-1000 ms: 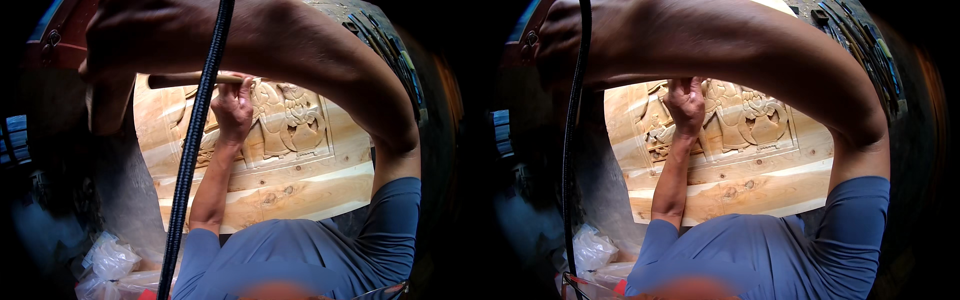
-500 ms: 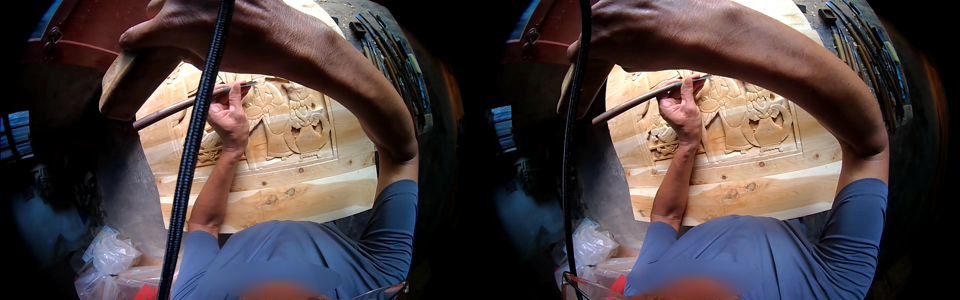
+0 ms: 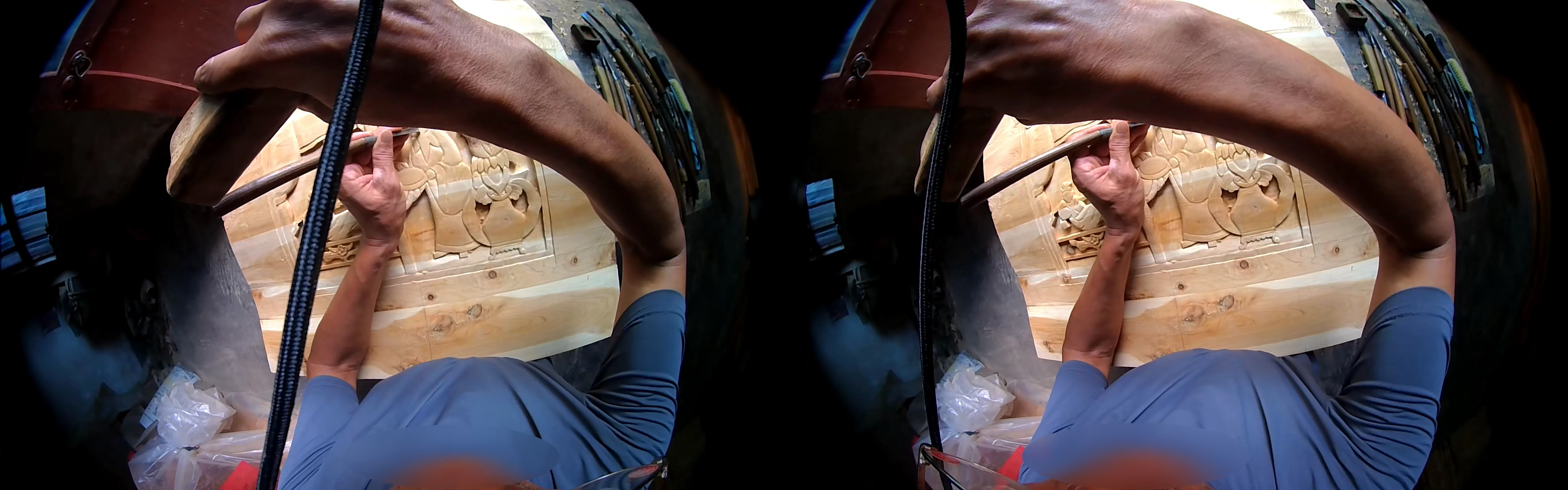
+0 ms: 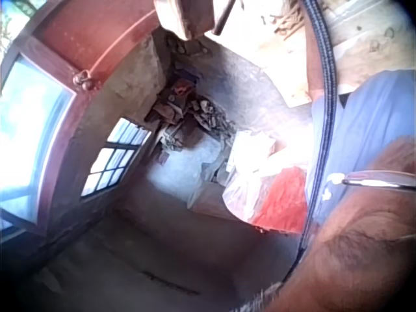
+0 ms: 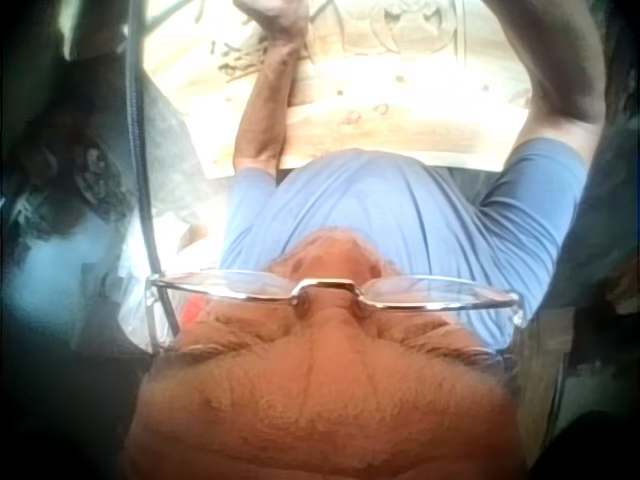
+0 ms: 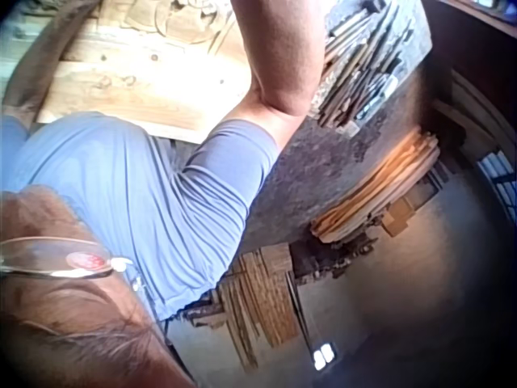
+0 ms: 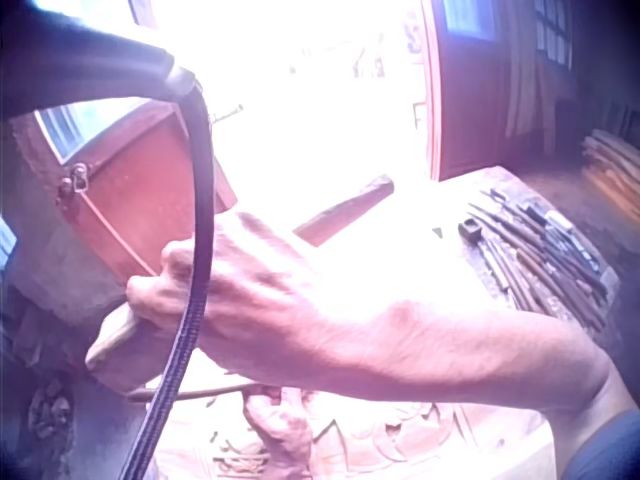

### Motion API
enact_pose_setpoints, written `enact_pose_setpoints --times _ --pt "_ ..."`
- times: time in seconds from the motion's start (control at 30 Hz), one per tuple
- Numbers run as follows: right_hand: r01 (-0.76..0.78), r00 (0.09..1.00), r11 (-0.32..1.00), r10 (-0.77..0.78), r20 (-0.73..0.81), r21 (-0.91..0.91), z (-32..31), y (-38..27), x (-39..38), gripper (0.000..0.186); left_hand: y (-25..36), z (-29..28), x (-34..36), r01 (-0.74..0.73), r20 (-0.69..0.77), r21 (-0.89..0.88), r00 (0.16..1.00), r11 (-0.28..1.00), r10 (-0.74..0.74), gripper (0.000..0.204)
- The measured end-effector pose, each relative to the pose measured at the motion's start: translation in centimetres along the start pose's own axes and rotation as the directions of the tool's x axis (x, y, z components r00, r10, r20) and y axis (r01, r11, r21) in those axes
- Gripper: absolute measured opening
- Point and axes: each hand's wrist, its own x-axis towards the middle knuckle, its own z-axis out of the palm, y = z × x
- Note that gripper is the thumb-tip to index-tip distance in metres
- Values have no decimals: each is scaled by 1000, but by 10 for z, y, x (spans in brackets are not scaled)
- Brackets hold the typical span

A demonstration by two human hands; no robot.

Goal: The person carves a decorative relief into a wooden board using a chisel and a wooden mallet, striking the chisel to remove wood chips and then refining the details with a hand-held carving tool.

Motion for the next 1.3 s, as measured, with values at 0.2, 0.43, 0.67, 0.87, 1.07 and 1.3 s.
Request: enact_pose_setpoints --times 0.2,0.43,0.67,0.87,1.07,1.3 --pt "-10 1000 1000 10 4 3 1 -2 0 5 -4 -4 2 17 -12 26 1000 999 -17 17" --pt "-27 999 1000 27 21 7 3 -2 -1 6 -1 -1 2 31 3 -2 1000 1000 -31 17" --pt "-1 1000 1000 2 -31 16 0 -4 0 8 -1 -2 1 6 1 32 1000 999 -6 19" --pt "35 997 999 -35 -68 9 3 -6 1 11 5 1 -3 -8 -10 52 1000 999 8 22" --pt "41 998 998 -43 -47 -52 -1 -14 5 12 -15 -24 -7 -178 127 487 983 855 133 22" --pt "61 997 985 -66 -27 -160 -6 -28 13 13 -8 -24 -10 -463 255 457 886 759 387 22"
